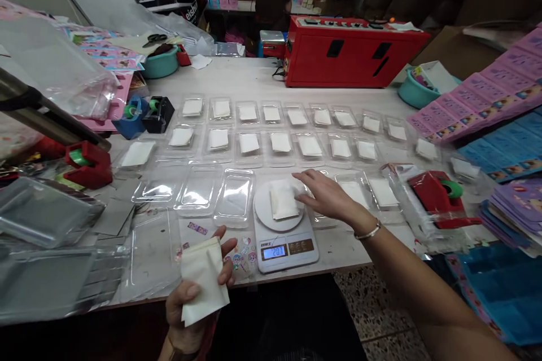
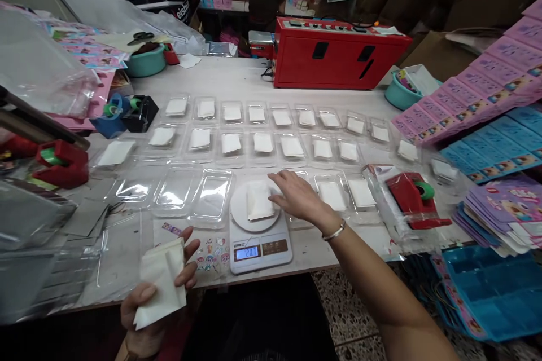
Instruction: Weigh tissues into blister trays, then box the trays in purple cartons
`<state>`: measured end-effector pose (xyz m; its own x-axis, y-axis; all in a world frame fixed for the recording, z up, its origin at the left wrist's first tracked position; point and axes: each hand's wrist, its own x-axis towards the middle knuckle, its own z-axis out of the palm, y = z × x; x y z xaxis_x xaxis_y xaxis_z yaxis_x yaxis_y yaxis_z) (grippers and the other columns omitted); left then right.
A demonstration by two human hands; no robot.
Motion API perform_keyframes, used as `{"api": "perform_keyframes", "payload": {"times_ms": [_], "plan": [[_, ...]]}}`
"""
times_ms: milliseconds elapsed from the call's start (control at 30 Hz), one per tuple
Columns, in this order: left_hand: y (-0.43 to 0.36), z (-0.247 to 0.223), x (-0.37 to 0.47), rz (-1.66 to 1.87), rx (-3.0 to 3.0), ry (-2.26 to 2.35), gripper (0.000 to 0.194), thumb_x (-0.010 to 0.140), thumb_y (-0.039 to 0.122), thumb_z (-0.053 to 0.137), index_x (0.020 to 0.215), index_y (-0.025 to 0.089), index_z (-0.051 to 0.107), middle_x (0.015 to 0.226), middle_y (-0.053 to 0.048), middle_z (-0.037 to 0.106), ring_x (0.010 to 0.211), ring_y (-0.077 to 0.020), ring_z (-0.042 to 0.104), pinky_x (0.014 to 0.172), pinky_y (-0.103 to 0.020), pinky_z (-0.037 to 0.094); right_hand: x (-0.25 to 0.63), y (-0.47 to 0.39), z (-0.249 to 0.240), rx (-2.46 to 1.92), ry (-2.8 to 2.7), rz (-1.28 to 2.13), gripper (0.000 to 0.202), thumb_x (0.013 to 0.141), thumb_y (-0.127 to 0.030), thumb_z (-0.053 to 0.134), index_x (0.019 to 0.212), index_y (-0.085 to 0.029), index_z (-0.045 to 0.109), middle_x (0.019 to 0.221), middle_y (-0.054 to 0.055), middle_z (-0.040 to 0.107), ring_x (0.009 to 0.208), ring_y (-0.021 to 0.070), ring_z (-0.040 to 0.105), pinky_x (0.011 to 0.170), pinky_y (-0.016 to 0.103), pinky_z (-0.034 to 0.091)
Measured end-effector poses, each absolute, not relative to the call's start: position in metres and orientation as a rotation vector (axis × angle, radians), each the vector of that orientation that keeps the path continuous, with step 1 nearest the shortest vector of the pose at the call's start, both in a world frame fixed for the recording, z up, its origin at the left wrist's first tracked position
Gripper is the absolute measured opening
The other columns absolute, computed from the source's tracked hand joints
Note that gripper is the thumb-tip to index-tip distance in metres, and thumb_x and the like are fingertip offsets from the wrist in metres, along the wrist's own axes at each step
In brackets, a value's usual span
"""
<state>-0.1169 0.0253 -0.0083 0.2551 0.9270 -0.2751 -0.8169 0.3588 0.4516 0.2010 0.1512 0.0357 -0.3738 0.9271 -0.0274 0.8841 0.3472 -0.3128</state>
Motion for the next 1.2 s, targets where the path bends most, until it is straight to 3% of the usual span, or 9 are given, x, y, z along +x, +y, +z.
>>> {"api": "perform_keyframes", "payload": {"times_ms": [200,400,633,900,1200], "plan": [[0.034,-0.015,-0.080,1.007,0.174,0.375,0.074,0.061,0.023,0.071,0.134,0.015,0.059,0.128,-0.014,0.069,0.074,-0.0125,0.059,0.074,-0.027,0.054,0.182,0.181,0.040,-1.625,-2.587,0.484,0.038,0.089,-0.026,0.068,0.125,-0.022,0.060,0.118,0.010,0.062,0.106,0.0276,0.059,0.077,0.036,0.050],[0.045,-0.019,-0.060,0.937,0.140,0.377,0.075,0.062,0.020,0.070,0.135,0.020,0.057,0.120,-0.009,0.071,0.079,-0.0143,0.061,0.076,-0.028,0.054,0.173,0.159,0.027,-1.496,-2.464,0.356,0.006,0.091,-0.020,0.066,0.097,-0.019,0.067,0.099,0.007,0.064,0.095,0.0227,0.056,0.079,0.034,0.043],[0.048,-0.019,-0.067,1.001,0.077,0.515,0.076,0.060,0.020,0.073,0.134,0.019,0.058,0.112,-0.008,0.071,0.079,-0.0157,0.061,0.077,-0.030,0.054,0.164,0.131,0.000,-1.570,-2.456,0.330,0.012,0.087,-0.026,0.073,0.092,-0.019,0.065,0.095,0.006,0.065,0.092,0.0236,0.053,0.083,0.037,0.034],[0.054,-0.020,-0.064,0.986,0.058,0.557,0.085,0.058,0.022,0.075,0.140,0.022,0.053,0.107,-0.008,0.071,0.080,-0.0180,0.062,0.080,-0.034,0.054,0.164,0.137,-0.009,-1.590,-2.358,0.403,0.012,0.089,-0.013,0.063,0.080,-0.019,0.061,0.084,0.003,0.066,0.085,0.0204,0.054,0.084,0.037,0.032],[0.065,-0.011,-0.036,0.916,0.108,0.667,0.081,0.067,0.026,0.081,0.141,0.018,0.050,0.106,-0.010,0.073,0.086,-0.0225,0.068,0.082,-0.034,0.054,0.170,0.108,0.046,-1.304,-1.980,0.721,0.015,0.097,-0.027,0.056,0.082,-0.024,0.055,0.081,0.001,0.062,0.083,0.0203,0.058,0.081,0.037,0.044]]}}
